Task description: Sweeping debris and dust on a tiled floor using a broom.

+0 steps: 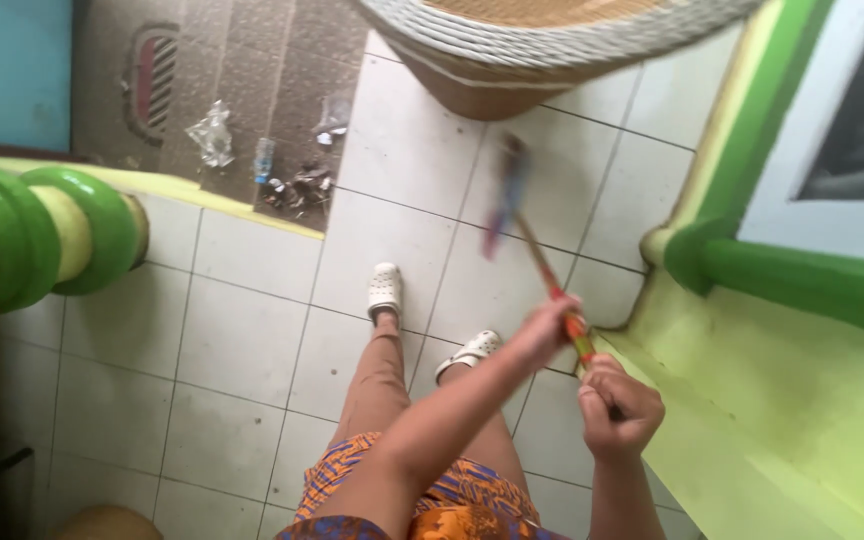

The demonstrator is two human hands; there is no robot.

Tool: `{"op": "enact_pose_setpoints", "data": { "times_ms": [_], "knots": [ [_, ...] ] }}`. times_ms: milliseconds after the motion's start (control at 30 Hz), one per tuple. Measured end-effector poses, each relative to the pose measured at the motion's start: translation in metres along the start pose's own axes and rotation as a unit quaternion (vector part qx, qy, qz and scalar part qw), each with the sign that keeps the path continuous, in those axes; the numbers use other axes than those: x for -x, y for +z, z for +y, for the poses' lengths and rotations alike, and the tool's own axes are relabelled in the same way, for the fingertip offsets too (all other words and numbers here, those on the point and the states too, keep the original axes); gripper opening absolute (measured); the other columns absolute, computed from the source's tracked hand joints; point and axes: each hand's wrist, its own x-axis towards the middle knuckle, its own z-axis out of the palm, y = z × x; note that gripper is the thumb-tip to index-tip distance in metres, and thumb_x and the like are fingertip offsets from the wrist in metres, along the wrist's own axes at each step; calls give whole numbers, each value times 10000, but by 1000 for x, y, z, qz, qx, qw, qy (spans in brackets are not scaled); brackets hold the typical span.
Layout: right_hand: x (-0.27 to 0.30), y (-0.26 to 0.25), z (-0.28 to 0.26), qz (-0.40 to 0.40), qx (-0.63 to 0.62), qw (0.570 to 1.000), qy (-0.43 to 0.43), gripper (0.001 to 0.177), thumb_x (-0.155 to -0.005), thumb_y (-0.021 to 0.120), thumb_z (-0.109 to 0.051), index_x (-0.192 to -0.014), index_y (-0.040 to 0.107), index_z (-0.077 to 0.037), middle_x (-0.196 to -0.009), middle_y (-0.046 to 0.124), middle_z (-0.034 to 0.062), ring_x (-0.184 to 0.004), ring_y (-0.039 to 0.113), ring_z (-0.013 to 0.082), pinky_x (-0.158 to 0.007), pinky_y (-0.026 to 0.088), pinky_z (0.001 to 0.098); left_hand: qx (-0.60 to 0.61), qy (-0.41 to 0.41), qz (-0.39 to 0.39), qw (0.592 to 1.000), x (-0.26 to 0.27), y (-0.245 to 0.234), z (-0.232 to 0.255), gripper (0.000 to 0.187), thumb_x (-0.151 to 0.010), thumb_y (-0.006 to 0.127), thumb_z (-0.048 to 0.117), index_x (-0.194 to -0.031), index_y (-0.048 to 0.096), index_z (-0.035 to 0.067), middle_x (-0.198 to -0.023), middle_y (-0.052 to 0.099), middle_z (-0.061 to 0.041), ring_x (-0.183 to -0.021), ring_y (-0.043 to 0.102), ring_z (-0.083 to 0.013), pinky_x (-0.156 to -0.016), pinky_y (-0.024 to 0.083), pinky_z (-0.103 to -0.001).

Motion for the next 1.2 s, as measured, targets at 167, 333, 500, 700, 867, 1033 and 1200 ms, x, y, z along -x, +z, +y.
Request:
{"op": "enact_pose_setpoints", "data": {
  "times_ms": [167, 333, 500, 700, 867, 1033, 1200],
  "knots": [
    [6, 119, 57, -45, 75, 995, 42, 227, -717, 571, 58, -622, 379, -19, -602, 344, 35, -566, 361, 125, -542, 353, 304, -72, -44, 16, 996, -66, -137, 11, 211, -975, 611, 262, -1040, 612, 61, -791, 599, -19, -716, 562, -148, -639, 484, -306],
    [4, 242, 121, -49, 23, 990, 129, 262, -728, 580, 44, -636, 340, -6, -606, 280, 38, -558, 292, 95, -487, 240, 307, -492, 342, 4, 801, -69, -276, 158, 344, -837, 615, 249, -1015, 740, -18, -995, 709, -156, -987, 657, -281, -880, 519, -419],
    [-52, 283, 80, -73, -98, 992, -24, 88, -738, 529, 107, -712, 527, 24, -660, 483, 53, -597, 493, 169, -885, 571, 400, -177, 154, 245, 941, -21, -243, 271, 226, -898, 592, 257, -921, 616, 34, -782, 623, -101, -634, 620, -208, -586, 536, -361],
    [-67, 206, -22, -10, 1, 1000, 2, 188, -791, 557, 78, -663, 464, -24, -587, 399, 2, -538, 350, 136, -846, 533, 394, -203, 11, 12, 979, 26, -106, 212, 292, -931, 571, 363, -1016, 598, 86, -901, 633, -101, -789, 655, -221, -688, 581, -379],
    [-85, 249, 19, -16, 123, 990, 66, 243, -764, 627, 24, -627, 428, -9, -575, 365, 35, -531, 350, 123, -550, 379, 319, -112, -98, -68, 987, -78, -173, 142, 118, -933, 644, 227, -916, 602, 118, -777, 593, -22, -656, 561, -161, -561, 487, -341],
    [-124, 328, 95, -98, 84, 990, 51, 205, -721, 615, -1, -628, 433, 1, -578, 354, 59, -519, 371, 108, -481, 345, 305, -506, 109, -38, 855, -118, -250, 283, 272, -763, 781, 269, -952, 691, 95, -792, 664, -46, -765, 651, -177, -673, 539, -371],
    [-154, 356, 64, -165, -84, 980, -76, 187, -710, 549, 56, -692, 374, -6, -666, 299, 85, -605, 322, 229, -630, 440, 356, -108, 222, 155, 957, -39, -235, 393, 203, -877, 571, 246, -837, 596, 49, -708, 570, -83, -601, 563, -230, -546, 493, -381]
  ]
}}
